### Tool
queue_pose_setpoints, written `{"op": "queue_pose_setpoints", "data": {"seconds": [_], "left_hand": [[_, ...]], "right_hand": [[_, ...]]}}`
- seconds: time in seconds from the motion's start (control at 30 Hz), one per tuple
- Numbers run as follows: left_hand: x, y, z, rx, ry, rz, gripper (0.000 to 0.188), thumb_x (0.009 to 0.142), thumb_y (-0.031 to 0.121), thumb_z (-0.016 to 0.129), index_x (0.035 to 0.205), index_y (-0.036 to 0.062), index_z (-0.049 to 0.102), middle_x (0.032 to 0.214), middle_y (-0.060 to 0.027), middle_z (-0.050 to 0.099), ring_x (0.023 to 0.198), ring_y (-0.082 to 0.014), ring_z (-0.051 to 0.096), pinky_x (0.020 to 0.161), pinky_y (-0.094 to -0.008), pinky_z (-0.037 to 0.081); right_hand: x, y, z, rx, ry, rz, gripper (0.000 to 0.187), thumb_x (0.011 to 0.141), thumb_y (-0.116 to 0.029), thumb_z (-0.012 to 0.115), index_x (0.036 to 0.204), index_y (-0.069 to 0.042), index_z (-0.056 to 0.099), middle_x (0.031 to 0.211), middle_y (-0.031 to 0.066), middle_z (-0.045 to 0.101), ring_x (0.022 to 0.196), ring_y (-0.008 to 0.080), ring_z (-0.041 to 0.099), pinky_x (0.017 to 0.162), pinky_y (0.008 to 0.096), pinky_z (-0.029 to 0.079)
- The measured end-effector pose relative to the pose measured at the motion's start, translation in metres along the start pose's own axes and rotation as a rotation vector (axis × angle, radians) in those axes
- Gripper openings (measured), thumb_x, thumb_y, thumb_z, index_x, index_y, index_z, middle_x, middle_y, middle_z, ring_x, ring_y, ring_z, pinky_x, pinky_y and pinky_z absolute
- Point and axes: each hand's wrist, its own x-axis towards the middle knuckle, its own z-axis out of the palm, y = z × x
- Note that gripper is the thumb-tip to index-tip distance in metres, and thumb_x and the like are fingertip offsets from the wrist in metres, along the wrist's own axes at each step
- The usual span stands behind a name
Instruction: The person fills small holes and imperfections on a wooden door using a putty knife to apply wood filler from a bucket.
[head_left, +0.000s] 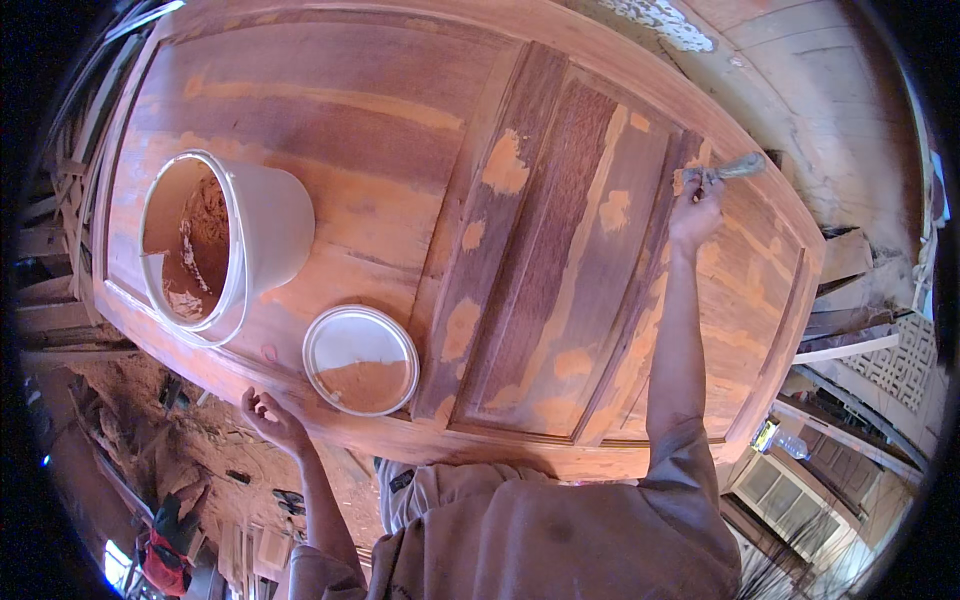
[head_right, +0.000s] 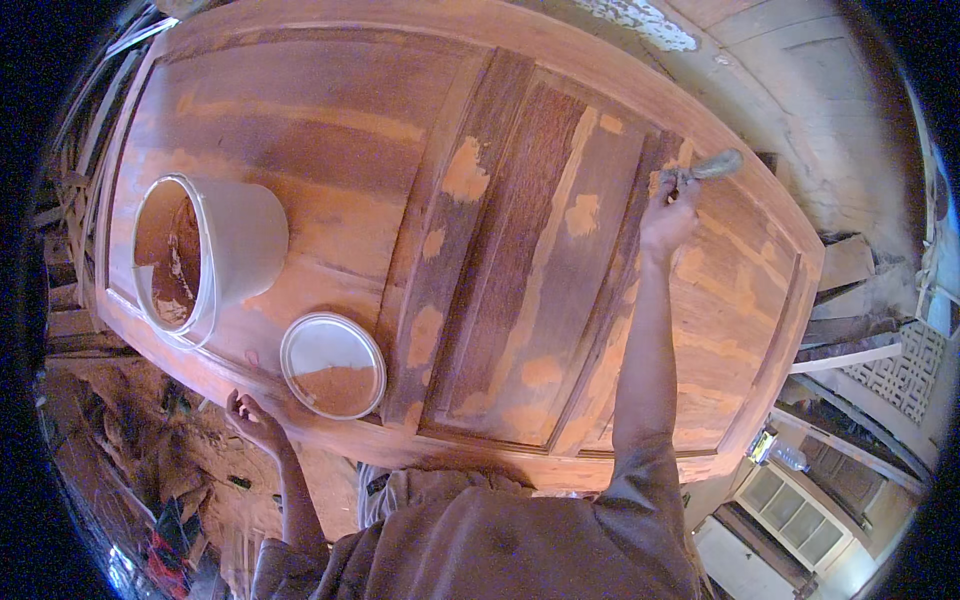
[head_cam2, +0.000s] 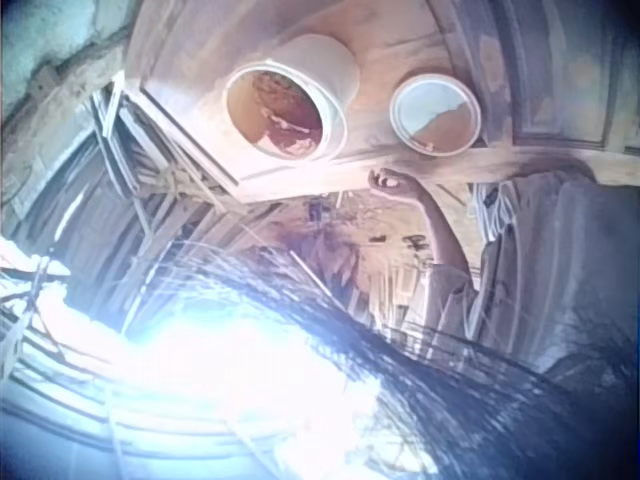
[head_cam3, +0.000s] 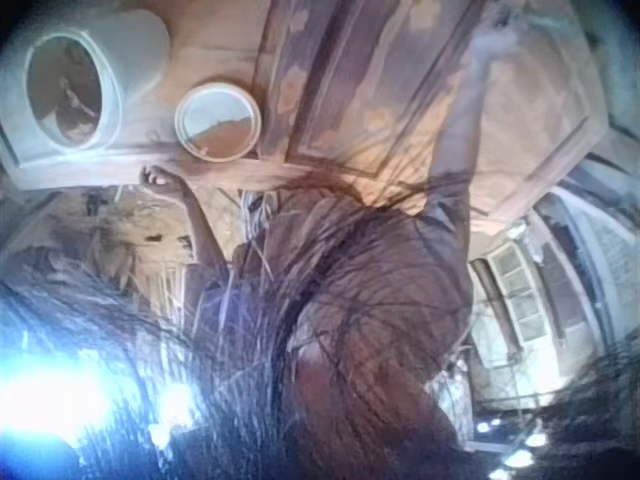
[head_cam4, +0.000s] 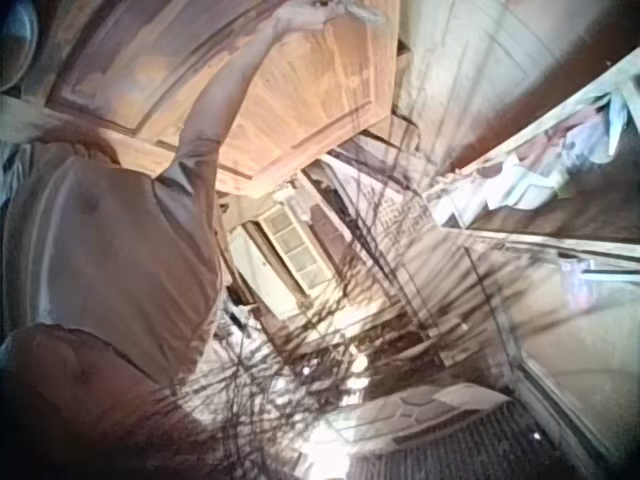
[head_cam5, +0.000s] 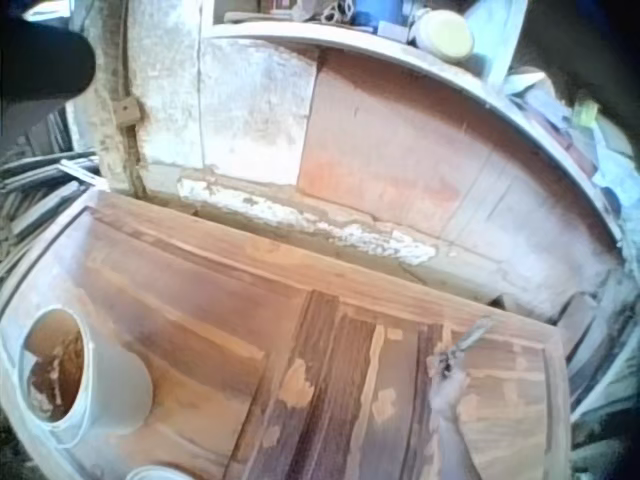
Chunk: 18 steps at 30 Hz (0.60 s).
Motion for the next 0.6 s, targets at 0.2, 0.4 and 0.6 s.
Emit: {"op": "queue_pose_setpoints", "data": {"seconds": [0.2, 0.4, 0.6], "left_hand": [[-0.004, 0.008, 0.026, -0.064, -0.103, -0.005, 0.046, 0.096, 0.035, 0.056, 0.12, -0.0028, 0.05, 0.104, -0.0138, 0.05, 0.083, -0.0204, 0.05, 0.065, -0.03, 0.044], [-0.002, 0.006, 0.023, -0.021, -0.137, 0.028, 0.047, 0.096, 0.037, 0.056, 0.12, -0.0026, 0.05, 0.109, -0.0153, 0.052, 0.091, -0.0251, 0.053, 0.071, -0.0342, 0.044], [0.002, 0.015, 0.022, -0.02, -0.163, 0.04, 0.048, 0.096, 0.038, 0.054, 0.119, -0.0035, 0.051, 0.11, -0.0154, 0.052, 0.092, -0.0258, 0.052, 0.077, -0.036, 0.044]], "right_hand": [[-0.013, -0.017, 0.001, -0.058, 0.013, -0.057, 0.014, 0.085, -0.007, 0.062, 0.098, -0.004, 0.062, 0.085, 0.0167, 0.07, 0.078, 0.0332, 0.069, 0.066, 0.0415, 0.053], [-0.002, 0.003, -0.003, 0.033, -0.115, 0.043, 0.016, 0.084, -0.008, 0.065, 0.098, 0.001, 0.062, 0.086, 0.0145, 0.071, 0.078, 0.0235, 0.071, 0.071, 0.0387, 0.054], [0.017, 0.069, -0.003, 0.045, -0.262, 0.21, 0.025, 0.083, -0.023, 0.069, 0.085, 0.002, 0.068, 0.08, 0.016, 0.07, 0.073, 0.0249, 0.07, 0.068, 0.0361, 0.053]]}}
